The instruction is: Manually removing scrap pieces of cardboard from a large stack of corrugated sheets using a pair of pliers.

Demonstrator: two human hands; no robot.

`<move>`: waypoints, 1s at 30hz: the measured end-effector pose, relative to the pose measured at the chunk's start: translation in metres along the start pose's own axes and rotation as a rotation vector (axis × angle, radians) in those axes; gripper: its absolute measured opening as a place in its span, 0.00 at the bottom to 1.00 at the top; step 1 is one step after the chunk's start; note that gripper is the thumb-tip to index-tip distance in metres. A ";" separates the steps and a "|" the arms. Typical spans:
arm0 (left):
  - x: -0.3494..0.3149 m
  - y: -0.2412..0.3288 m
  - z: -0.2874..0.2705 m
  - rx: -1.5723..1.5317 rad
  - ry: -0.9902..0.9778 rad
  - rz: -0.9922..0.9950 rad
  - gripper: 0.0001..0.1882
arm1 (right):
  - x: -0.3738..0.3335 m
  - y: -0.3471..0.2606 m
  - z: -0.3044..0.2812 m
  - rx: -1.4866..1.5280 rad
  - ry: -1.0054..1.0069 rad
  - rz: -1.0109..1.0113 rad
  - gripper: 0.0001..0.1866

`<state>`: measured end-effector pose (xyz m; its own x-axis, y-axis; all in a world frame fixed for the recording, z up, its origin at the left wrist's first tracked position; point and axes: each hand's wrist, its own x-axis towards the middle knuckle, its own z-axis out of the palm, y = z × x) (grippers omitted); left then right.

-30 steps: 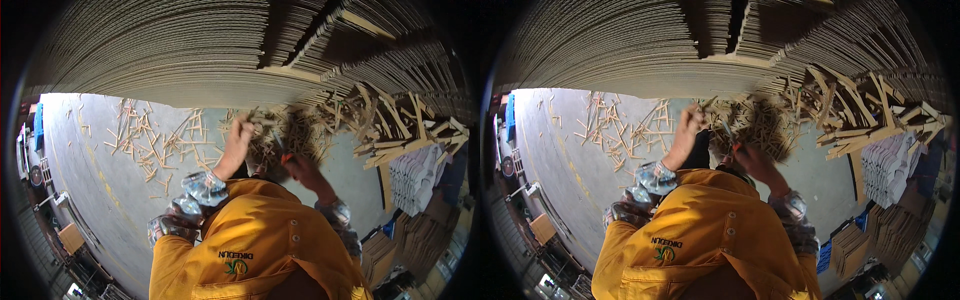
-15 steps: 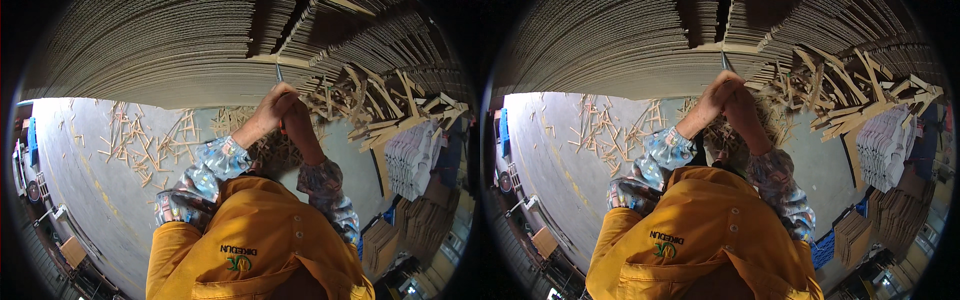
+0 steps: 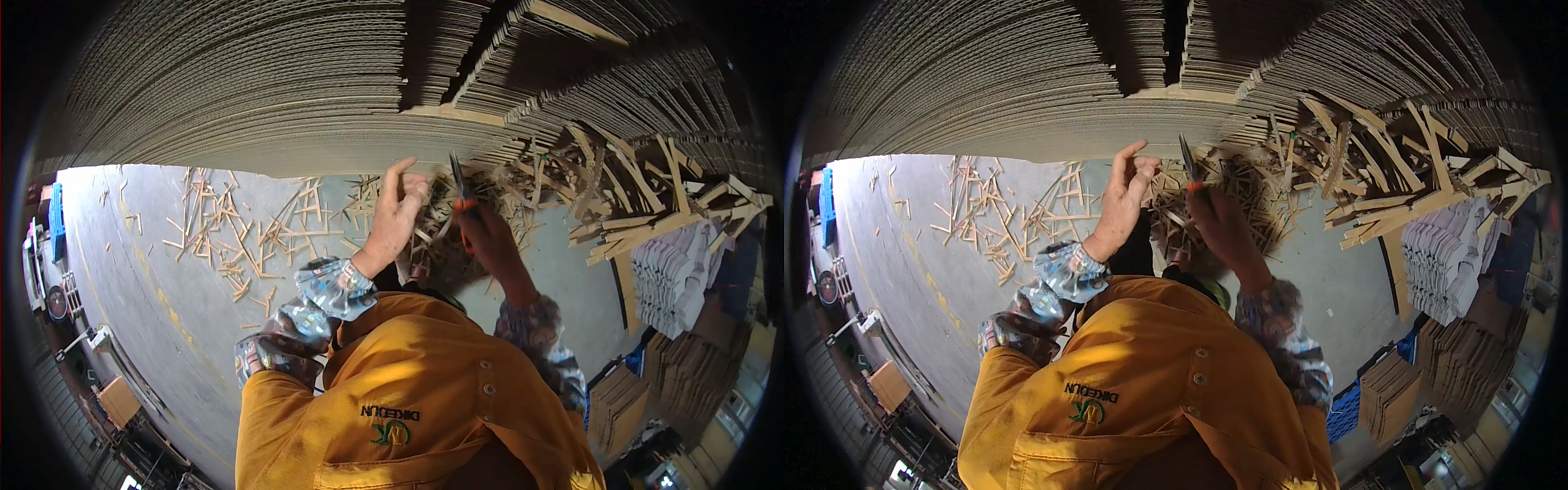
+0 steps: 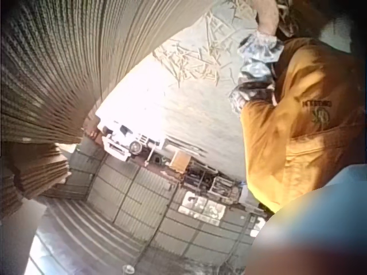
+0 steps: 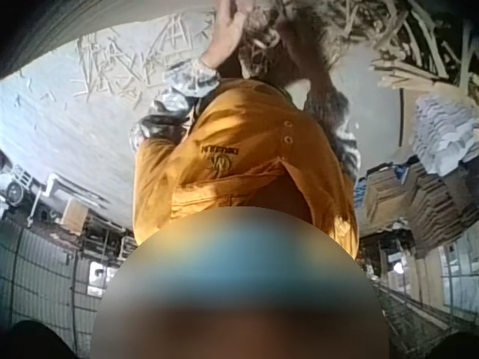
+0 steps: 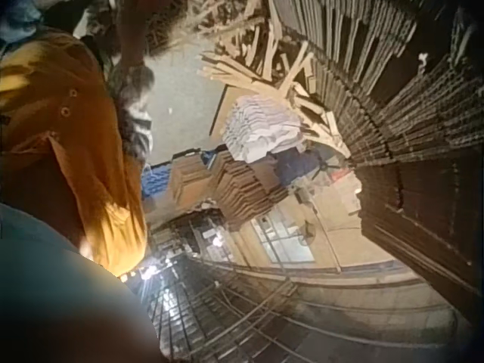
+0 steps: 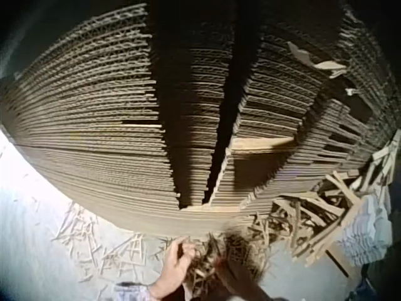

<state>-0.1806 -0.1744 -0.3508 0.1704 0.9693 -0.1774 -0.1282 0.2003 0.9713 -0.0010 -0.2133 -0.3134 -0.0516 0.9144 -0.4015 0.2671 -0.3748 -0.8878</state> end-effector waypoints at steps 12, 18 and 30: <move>0.008 0.018 0.037 0.012 -0.352 0.271 0.13 | 0.026 0.047 0.006 -0.742 0.059 -0.479 0.09; -0.085 -0.072 0.004 0.240 -0.469 -0.153 0.20 | -0.060 0.072 0.044 -0.011 -0.207 0.097 0.06; 0.021 0.007 0.023 0.091 -0.151 0.222 0.22 | 0.048 -0.028 -0.003 -0.179 0.070 -0.095 0.16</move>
<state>-0.1554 -0.1559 -0.3437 0.2927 0.9543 0.0602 -0.0918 -0.0347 0.9952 -0.0082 -0.1581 -0.3072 -0.0199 0.9551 -0.2955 0.4308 -0.2585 -0.8646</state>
